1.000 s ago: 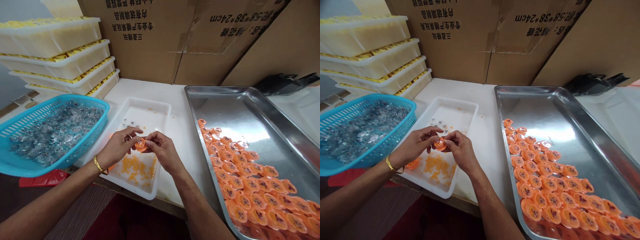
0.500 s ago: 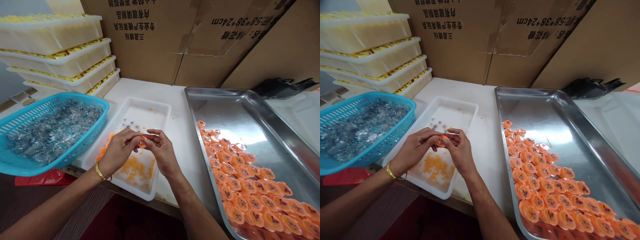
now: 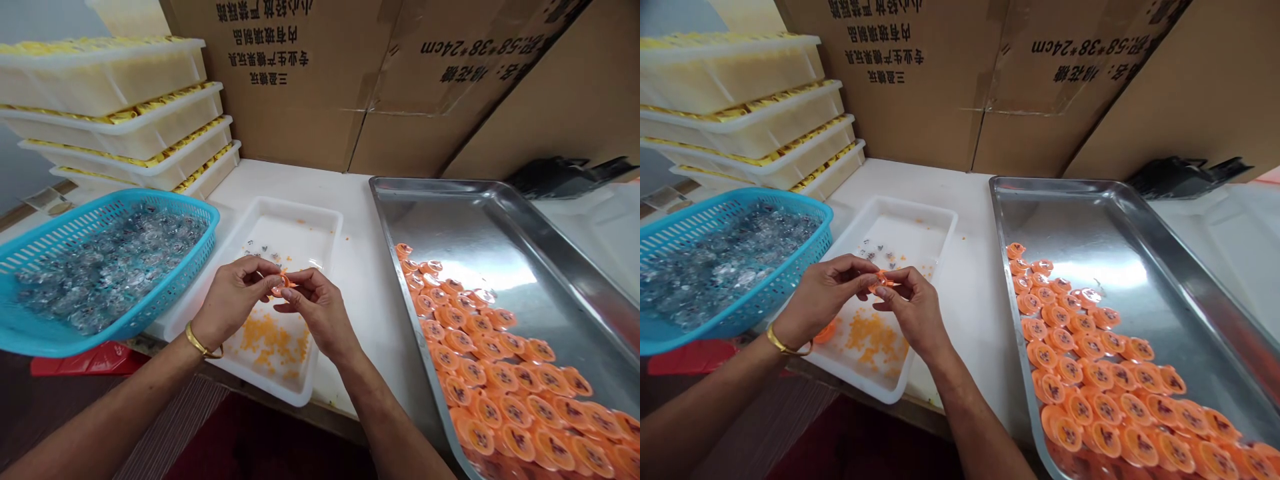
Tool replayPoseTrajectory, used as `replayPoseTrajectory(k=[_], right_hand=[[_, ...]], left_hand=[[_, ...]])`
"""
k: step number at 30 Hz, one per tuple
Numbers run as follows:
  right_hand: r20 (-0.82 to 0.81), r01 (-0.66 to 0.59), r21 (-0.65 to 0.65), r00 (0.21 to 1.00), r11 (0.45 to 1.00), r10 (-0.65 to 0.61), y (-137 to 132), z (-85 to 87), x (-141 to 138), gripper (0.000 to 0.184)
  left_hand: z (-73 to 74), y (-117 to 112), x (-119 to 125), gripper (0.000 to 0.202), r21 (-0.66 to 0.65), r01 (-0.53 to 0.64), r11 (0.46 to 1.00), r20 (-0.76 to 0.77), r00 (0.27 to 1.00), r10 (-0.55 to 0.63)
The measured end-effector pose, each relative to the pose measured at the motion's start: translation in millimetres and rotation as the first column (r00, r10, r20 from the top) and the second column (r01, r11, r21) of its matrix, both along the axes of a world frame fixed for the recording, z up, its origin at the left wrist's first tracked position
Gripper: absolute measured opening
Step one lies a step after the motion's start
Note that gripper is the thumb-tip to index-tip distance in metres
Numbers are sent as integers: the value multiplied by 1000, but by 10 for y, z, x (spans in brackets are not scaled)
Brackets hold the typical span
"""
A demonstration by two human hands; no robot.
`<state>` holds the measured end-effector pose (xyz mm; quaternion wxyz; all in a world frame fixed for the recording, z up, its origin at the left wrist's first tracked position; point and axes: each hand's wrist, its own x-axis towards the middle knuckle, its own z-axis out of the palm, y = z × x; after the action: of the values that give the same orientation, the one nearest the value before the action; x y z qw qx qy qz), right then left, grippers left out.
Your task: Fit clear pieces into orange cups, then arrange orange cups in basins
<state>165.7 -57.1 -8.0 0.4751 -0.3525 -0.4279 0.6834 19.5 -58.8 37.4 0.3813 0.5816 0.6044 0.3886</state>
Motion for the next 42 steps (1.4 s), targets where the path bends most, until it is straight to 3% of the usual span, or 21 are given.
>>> replayPoseTrajectory(k=[3,10,16,22,33,42], right_hand=[[-9,-5,-1,1000,1000,5,4,-2,5,25],[1,-34,17,999,999,34,14,-23,7,25],[19,-59,27,998,998,58,22,-28,13,27],[64,-45,47,997,998,42,8,-25,8,25],[110,-75,38,991,996,70,2,-31,-3,26],[19,-90,32,996,995,90,13,-42,-9,25]], left_hand=[[4,19,-6,13,-62,44,997,58,997,-40],[26,-48,-56,6,251,188,949,-317,943,-103],[57,-78,-66,8,378,279,883,-399,910,-117],[62,-22,-92,8,196,230,953,-274,946,-172],[62,64,-93,9,-48,224,973,-98,969,-228],[30,77,-95,12,-45,142,989,14,990,-142]])
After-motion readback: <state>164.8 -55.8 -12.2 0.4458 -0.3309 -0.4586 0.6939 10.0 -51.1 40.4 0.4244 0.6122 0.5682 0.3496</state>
